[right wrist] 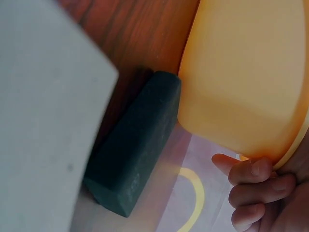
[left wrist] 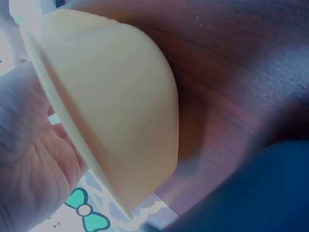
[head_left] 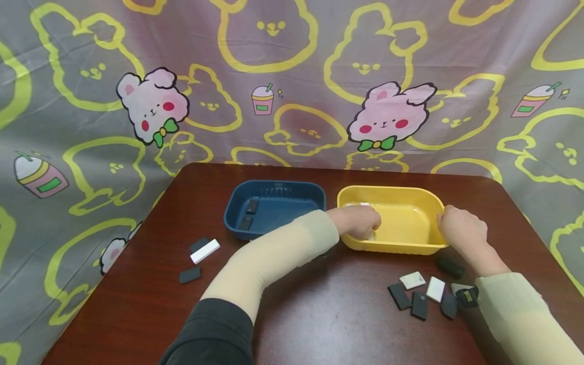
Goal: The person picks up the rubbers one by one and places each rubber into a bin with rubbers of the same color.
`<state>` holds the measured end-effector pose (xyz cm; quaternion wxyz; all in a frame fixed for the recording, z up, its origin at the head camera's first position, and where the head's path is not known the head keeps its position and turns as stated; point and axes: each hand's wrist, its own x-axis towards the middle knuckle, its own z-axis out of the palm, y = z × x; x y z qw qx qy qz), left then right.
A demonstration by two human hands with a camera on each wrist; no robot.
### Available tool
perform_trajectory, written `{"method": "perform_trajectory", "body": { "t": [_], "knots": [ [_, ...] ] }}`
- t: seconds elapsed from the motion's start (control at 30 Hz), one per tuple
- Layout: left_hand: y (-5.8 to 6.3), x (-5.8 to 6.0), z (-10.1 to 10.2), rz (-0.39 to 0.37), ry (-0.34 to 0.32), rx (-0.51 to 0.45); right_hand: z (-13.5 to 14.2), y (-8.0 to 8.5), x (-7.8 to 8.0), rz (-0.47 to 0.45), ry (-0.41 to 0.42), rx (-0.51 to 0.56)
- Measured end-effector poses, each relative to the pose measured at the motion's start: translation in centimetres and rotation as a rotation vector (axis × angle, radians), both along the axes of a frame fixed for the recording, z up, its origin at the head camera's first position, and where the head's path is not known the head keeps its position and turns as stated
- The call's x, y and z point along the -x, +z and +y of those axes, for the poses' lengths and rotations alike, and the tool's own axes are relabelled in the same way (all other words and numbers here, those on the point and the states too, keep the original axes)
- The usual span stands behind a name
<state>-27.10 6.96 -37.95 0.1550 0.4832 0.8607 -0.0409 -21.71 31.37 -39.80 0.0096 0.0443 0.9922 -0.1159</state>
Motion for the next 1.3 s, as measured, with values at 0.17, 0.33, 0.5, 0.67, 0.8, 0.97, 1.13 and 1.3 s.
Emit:
{"method": "perform_trajectory", "body": {
  "t": [0.17,0.33,0.5,0.67,0.8,0.97,1.13,1.3],
  "knots": [
    [1.1,0.4,-1.1,-0.040,-0.010,-0.057,-0.1,-0.1,0.0,0.007,0.000,-0.001],
    [3.4,0.4,-3.4,0.017,0.025,-0.085,-0.1,-0.1,0.1,0.003,0.009,-0.008],
    [5.5,0.2,-6.9,0.023,0.096,-0.163,0.1,-0.2,0.1,-0.007,0.013,-0.008],
    [6.8,-0.7,-11.4,0.023,0.139,-0.253,0.2,-0.2,0.1,-0.020,0.009,-0.001],
    [7.6,-1.9,-15.4,0.016,0.210,-0.332,0.4,-0.1,0.2,-0.036,0.004,0.003],
    [8.1,-3.4,-20.4,0.028,0.311,-0.431,0.7,0.5,0.2,-0.032,-0.011,-0.007],
    [8.3,-4.6,-25.5,-0.001,0.458,-0.527,-0.2,1.6,-0.1,0.080,0.000,-0.020],
    [6.8,-5.2,-30.4,-0.047,0.623,-0.556,-3.5,2.7,-1.1,0.237,0.119,-0.027]
  ]
}}
